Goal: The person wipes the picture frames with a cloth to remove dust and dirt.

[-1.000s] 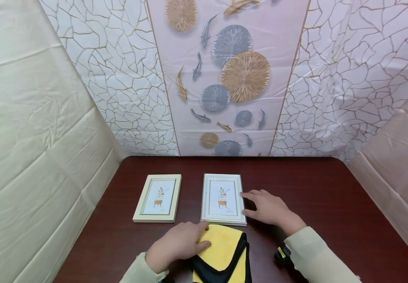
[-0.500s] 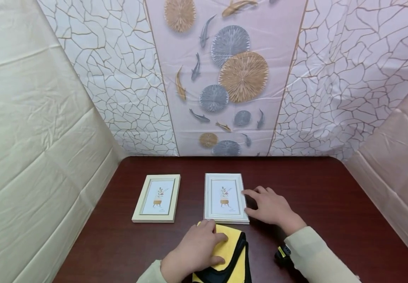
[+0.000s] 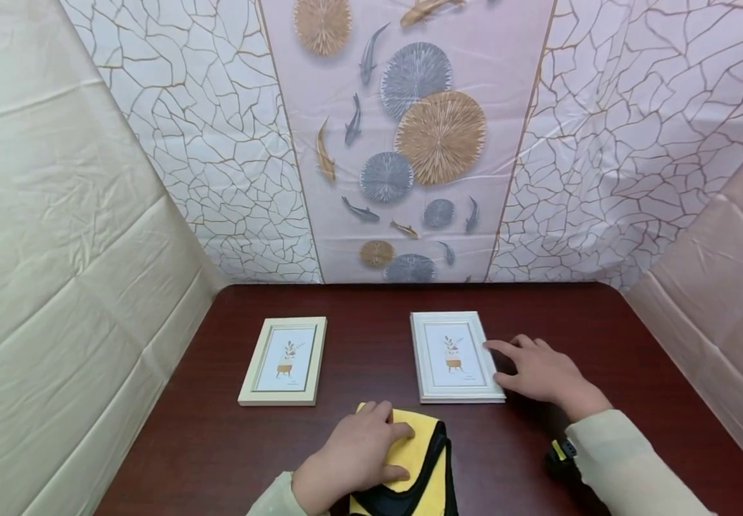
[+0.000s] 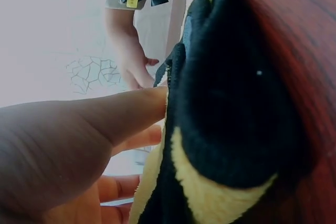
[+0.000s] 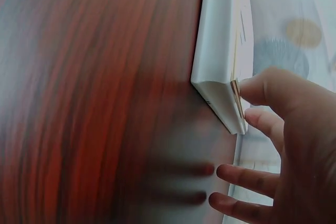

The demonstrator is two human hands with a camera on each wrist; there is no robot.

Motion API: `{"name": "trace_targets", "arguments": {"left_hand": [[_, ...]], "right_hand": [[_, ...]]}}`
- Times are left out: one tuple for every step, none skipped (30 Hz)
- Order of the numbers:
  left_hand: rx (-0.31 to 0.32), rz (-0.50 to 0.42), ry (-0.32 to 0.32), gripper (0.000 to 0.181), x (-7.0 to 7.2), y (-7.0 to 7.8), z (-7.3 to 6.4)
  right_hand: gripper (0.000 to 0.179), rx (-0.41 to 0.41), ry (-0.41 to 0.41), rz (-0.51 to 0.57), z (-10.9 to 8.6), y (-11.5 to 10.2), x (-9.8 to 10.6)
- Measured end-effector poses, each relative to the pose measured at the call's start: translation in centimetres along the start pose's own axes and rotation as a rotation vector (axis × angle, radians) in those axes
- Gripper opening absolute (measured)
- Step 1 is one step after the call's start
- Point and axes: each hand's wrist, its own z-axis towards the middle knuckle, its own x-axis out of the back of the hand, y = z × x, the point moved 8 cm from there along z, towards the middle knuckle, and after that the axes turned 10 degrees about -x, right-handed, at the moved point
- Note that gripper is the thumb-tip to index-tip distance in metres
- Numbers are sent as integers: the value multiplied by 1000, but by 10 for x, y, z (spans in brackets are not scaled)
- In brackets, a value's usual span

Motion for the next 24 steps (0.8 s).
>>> {"name": "trace_targets", "arguments": {"left_hand": [[1, 0, 1, 54, 0, 0, 0], [1, -1, 2, 54, -1, -1, 0], [1, -3, 2, 54, -1, -1, 0], [2, -5, 1, 54, -2, -1, 0], [2, -7, 1, 54, -2, -2, 0], [2, -10, 0, 54, -3, -2, 0], [2, -12, 0, 53, -3, -2, 0], [2, -13, 1, 53, -3, -2, 0], [2, -14, 3, 53, -3, -3, 0], [1, -14, 5, 53, -3, -3, 0], [1, -15, 8, 53, -3, -3, -1], [1, -16, 10, 53, -3, -3, -1], [1, -18, 10, 53, -3, -3, -1], [0, -21, 11, 53, -3, -4, -1], [-1, -24, 11, 53, -4, -4, -1], [-2, -26, 12, 53, -4, -4, -1], [-3, -30, 11, 53, -4, -4, -1], [-4, -32, 11, 53, -4, -4, -1], [-5, -34, 12, 53, -4, -4, -1], [-7, -35, 13, 53, -4, -5, -1], [-8, -36, 14, 53, -3, -5, -1], [-10, -36, 14, 53, -3, -5, -1], [-11, -37, 15, 53, -3, -5, -1], [-11, -38, 16, 53, -3, -6, -1]], "right_hand": [[68, -7, -4, 1, -1, 6, 2], [68, -15, -10, 2, -2, 13, 4], [69, -20, -15, 3, -3, 19, 5], [69, -29, -20, 4, -4, 26, 6], [69, -38, -25, 3, -5, 33, 7], [70, -46, -31, 2, -5, 41, 8], [70, -54, -35, 0, -6, 48, 10], [71, -62, -40, -3, -7, 55, 11], [71, -72, -43, -7, -7, 63, 12], [71, -82, -47, -10, -8, 70, 13], [72, -91, -52, -14, -9, 77, 15], [72, -101, -58, -17, -9, 83, 16], [73, -111, -65, -21, -10, 90, 18], [73, -124, -72, -24, -12, 97, 19], [74, -137, -82, -25, -12, 104, 20], [75, -149, -90, -26, -14, 111, 21], [75, -159, -95, -29, -15, 118, 22], [76, -169, -103, -29, -16, 124, 22], [76, -177, -110, -31, -17, 131, 22], [76, -186, -114, -32, -18, 138, 23], [76, -194, -119, -32, -19, 144, 23], [76, -198, -119, -34, -21, 149, 24], [76, -200, -121, -34, -22, 154, 25], [76, -205, -127, -32, -23, 159, 25]]}}
